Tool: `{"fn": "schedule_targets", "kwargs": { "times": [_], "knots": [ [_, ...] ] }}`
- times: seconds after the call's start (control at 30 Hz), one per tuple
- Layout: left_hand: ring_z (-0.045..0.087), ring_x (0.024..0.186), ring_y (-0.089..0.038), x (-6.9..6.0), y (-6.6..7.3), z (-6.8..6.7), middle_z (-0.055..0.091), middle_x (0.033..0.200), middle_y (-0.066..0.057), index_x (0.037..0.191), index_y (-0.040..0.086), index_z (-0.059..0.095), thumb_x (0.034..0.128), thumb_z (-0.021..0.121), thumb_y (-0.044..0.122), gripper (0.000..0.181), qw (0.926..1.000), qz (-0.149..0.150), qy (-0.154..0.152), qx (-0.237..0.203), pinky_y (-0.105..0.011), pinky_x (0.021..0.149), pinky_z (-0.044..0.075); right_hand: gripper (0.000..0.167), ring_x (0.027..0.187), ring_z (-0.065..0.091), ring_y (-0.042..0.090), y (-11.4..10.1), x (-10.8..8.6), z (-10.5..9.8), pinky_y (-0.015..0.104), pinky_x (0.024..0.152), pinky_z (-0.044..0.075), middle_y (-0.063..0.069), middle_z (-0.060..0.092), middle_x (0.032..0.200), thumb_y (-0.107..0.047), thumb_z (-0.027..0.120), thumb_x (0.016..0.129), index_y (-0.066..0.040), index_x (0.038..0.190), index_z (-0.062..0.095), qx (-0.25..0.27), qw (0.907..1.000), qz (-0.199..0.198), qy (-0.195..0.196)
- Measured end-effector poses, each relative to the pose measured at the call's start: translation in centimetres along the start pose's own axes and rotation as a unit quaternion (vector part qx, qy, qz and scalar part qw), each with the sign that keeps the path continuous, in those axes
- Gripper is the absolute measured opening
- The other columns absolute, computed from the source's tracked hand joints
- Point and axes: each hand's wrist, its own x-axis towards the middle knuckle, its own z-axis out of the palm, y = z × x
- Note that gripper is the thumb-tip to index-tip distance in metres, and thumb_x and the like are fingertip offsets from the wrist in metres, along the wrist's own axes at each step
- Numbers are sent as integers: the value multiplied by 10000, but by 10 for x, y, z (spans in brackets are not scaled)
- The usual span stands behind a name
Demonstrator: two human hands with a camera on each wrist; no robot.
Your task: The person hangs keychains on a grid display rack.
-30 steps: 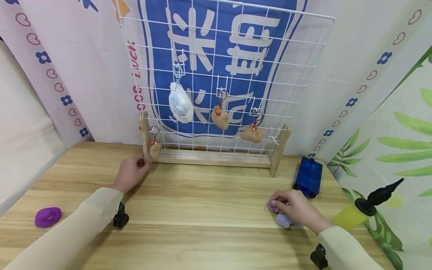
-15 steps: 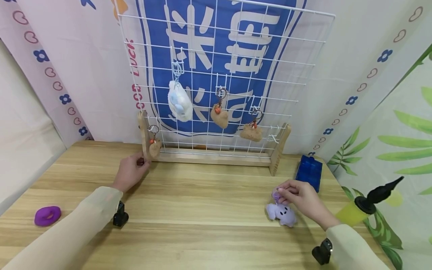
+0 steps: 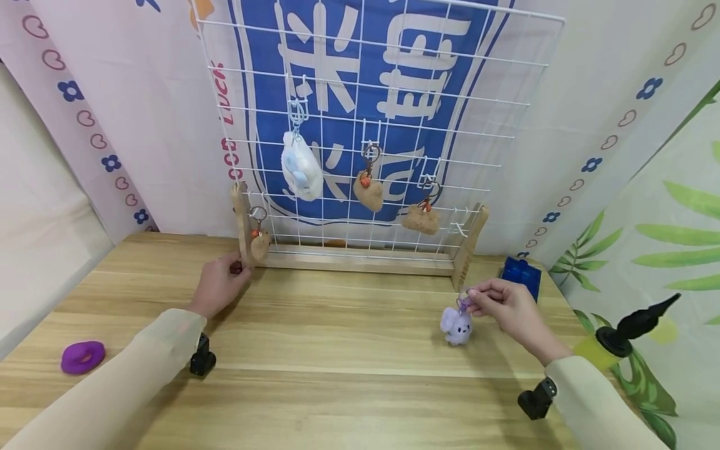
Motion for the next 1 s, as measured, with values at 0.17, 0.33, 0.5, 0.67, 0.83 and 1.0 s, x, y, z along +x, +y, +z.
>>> {"fn": "schedule_targets", "kwargs": {
  "times": [0.17, 0.33, 0.5, 0.67, 0.83, 1.0],
  "knots": [
    [704, 908, -326, 0, -1, 0, 748, 1045, -271, 1107, -73, 683, 986, 585, 37, 191, 10000, 30, 23, 6, -389, 747, 583, 283, 838, 760, 32, -7, 12, -4, 249, 737, 627, -116, 797, 934, -95, 597, 1061, 169, 1156, 634, 189, 9994, -79, 283],
    [703, 906, -319, 1, -2, 0, 750, 1043, -263, 1105, -67, 685, 987, 585, 40, 189, 10000, 27, 6, 33, -386, 748, 579, 329, 842, 760, 19, -12, 22, -7, 223, 744, 618, -163, 793, 948, -159, 599, 1068, 147, 1185, 633, 243, 9982, -14, 557],
    [696, 887, -310, 0, -2, 0, 749, 1028, -260, 1083, -65, 684, 983, 588, 34, 170, 10000, 27, -4, 4, -375, 733, 574, 284, 852, 761, 28, -15, 31, -10, 206, 774, 612, -133, 798, 967, -198, 624, 1056, 56, 1179, 650, 757, 9940, 119, 782],
    [685, 863, -293, -1, -1, 1, 750, 1009, -251, 1062, -56, 685, 980, 590, 25, 149, 10000, 50, 23, -30, -351, 714, 558, 254, 833, 761, 23, -17, 39, -15, 178, 769, 603, -114, 798, 944, -185, 648, 1040, 36, 1166, 638, 1232, 9864, 118, 1084],
    [697, 871, -304, -1, 1, 0, 749, 1015, -264, 1054, -61, 683, 975, 589, 14, 144, 9999, 80, 31, -68, -372, 721, 564, 267, 833, 768, 30, -20, 49, -16, 176, 784, 601, -89, 804, 939, -151, 647, 1036, 83, 1161, 614, 1641, 9790, -69, 1205],
    [710, 898, -326, -2, 3, -2, 747, 1037, -280, 1082, -74, 681, 978, 585, 15, 167, 10000, 69, 6, -40, -393, 741, 577, 119, 828, 775, 46, -21, 60, -13, 185, 775, 606, -60, 811, 926, -69, 630, 1030, 27, 1096, 649, 2216, 9666, -211, 1272]
  ]
}}
